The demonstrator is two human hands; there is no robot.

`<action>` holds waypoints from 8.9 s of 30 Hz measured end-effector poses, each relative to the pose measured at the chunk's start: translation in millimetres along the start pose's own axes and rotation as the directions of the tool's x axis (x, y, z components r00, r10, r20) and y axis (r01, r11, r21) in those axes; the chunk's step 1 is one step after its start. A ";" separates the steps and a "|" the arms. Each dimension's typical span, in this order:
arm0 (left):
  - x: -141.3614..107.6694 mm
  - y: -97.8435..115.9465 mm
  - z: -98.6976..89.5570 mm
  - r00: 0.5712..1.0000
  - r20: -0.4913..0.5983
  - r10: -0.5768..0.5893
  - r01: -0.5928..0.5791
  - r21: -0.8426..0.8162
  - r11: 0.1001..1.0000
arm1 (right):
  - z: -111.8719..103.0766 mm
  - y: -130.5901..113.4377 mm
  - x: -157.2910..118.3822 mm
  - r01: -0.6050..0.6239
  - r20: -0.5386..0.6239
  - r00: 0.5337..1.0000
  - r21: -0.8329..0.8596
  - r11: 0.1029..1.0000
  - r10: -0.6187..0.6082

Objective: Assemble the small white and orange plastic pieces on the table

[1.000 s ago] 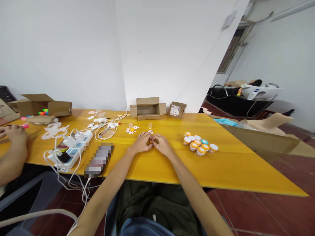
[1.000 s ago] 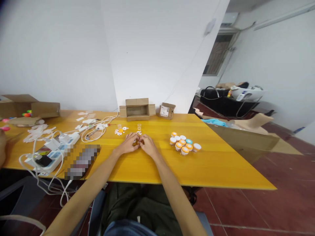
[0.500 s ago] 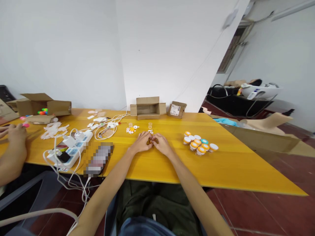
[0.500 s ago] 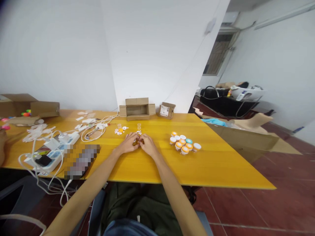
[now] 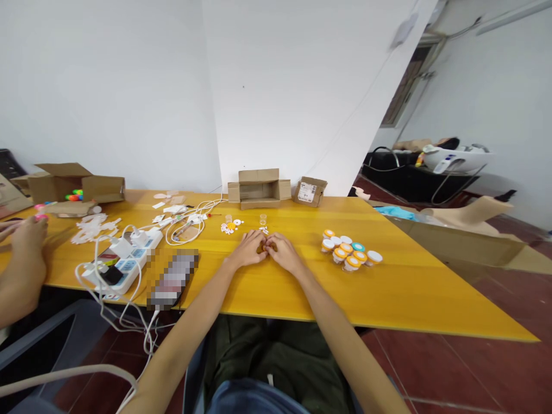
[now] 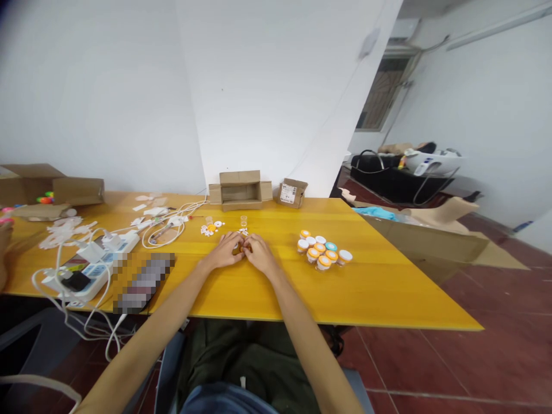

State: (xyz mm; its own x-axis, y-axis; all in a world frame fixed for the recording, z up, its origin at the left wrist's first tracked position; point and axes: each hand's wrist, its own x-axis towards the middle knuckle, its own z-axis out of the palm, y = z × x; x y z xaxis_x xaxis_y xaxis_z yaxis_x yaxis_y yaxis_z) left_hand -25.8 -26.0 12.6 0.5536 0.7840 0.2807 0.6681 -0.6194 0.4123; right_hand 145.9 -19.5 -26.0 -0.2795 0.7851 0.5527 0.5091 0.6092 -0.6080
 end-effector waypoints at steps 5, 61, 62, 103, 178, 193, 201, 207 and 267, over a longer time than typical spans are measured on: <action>-0.4 1.6 -1.2 1.000 0.007 -0.004 0.004 -0.001 1.000 | -0.1 -1.3 -1.2 0.003 -0.005 1.000 -0.004 1.000 -0.003; 0.5 2.9 -2.3 0.999 0.043 -0.025 0.025 0.010 1.000 | 0.0 -3.6 2.2 -0.046 -0.089 0.995 0.106 0.993 0.056; 0.6 2.9 -2.1 0.999 0.043 -0.025 0.025 0.012 1.000 | -0.6 -3.4 2.8 -0.050 -0.095 0.994 0.117 0.992 0.062; -0.8 1.7 -1.1 0.998 -0.050 -0.035 0.035 0.002 0.999 | -9.7 -4.0 -1.0 -0.049 0.007 0.999 -0.099 0.994 0.049; 2.9 -4.2 0.0 0.997 -0.048 0.054 -0.056 -0.025 0.998 | -8.3 20.8 0.7 -0.204 -0.085 0.978 -0.239 0.949 0.189; 5.0 -3.1 0.2 0.998 -0.063 0.029 -0.033 -0.060 0.998 | -8.0 14.0 1.8 -0.198 -0.098 0.979 -0.202 0.959 0.181; 2.5 -4.1 0.0 0.998 -0.050 0.044 -0.047 -0.058 0.997 | -7.1 14.0 2.5 -0.198 -0.100 0.978 -0.203 0.959 0.180; 4.5 -4.9 1.4 0.994 -0.095 0.049 -0.056 -0.067 0.996 | -9.5 9.5 2.4 -0.183 -0.106 0.981 -0.203 0.962 0.164; 3.8 -18.3 -1.9 0.992 -0.104 0.067 -0.074 -0.062 0.995 | -11.5 -14.9 3.0 -0.001 0.011 1.000 -0.038 0.999 0.001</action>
State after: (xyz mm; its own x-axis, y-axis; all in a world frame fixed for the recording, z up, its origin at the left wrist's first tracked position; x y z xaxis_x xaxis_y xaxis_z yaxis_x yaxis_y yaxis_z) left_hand -36.9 -11.7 7.7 0.5426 0.7408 0.3960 0.5933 -0.6717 0.4436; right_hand 146.8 -27.5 -8.8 -0.2878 0.7869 0.5458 0.5402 0.6040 -0.5860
